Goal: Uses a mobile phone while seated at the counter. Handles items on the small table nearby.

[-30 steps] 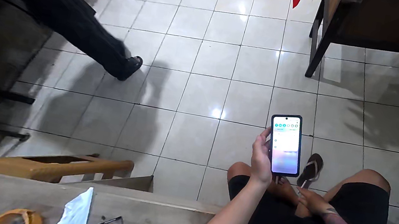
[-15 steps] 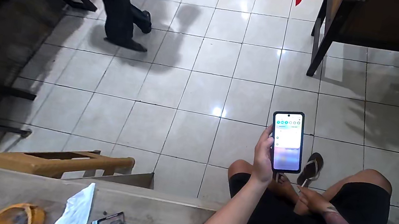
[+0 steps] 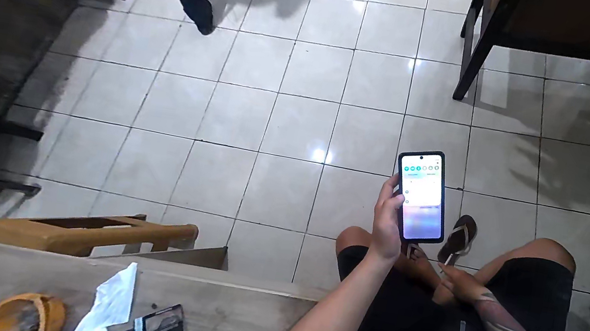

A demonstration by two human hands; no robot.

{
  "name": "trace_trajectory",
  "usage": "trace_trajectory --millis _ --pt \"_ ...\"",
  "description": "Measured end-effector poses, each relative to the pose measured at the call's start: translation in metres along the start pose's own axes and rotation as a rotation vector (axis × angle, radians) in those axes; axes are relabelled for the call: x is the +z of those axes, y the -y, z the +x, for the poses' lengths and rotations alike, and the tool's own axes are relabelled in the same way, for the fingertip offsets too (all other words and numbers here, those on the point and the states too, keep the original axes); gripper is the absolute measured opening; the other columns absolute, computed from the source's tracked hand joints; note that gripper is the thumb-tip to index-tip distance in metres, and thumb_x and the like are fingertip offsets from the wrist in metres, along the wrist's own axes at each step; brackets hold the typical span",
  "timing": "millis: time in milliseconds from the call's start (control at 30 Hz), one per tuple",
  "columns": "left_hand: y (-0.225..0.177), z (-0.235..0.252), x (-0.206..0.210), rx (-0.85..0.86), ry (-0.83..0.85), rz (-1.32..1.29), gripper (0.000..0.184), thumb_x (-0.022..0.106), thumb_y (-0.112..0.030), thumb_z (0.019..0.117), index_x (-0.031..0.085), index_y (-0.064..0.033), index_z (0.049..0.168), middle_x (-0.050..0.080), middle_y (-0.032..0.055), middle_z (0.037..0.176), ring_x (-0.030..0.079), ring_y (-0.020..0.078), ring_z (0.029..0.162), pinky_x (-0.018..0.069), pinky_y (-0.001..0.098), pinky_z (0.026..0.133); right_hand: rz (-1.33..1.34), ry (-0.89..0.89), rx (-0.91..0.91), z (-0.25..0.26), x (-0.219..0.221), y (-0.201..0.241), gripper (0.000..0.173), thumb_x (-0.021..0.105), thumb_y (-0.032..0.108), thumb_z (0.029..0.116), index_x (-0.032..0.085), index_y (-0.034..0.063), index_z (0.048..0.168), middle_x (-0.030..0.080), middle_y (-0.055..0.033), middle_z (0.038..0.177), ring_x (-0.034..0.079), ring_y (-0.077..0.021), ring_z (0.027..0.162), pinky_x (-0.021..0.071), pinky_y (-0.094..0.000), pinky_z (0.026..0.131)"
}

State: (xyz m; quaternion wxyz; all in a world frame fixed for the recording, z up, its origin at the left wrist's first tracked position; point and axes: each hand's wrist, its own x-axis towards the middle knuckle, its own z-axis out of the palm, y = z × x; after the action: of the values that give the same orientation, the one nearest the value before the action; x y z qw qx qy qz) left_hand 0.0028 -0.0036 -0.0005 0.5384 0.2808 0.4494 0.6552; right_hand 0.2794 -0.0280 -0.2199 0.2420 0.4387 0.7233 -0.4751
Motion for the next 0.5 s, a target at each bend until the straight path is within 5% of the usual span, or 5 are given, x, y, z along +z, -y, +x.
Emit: trace_trajectory --millis 500 --pt "-0.0013 -0.001 0.0003 -0.023 -0.015 0.003 0.05 0.034 -0.033 0.1035 0.046 -0.0211 0.15 0.063 0.0133 0.131 0.067 0.0258 0.11 0.0574 0.0476 0.089 0.024 -0.001 0.002 0.0028 0.001 -0.0026 0.059 0.048 0.03 0.1078 0.032 0.0152 0.162 0.06 -0.0172 0.143 0.058 -0.0342 0.132 0.041 -0.0566 0.114"
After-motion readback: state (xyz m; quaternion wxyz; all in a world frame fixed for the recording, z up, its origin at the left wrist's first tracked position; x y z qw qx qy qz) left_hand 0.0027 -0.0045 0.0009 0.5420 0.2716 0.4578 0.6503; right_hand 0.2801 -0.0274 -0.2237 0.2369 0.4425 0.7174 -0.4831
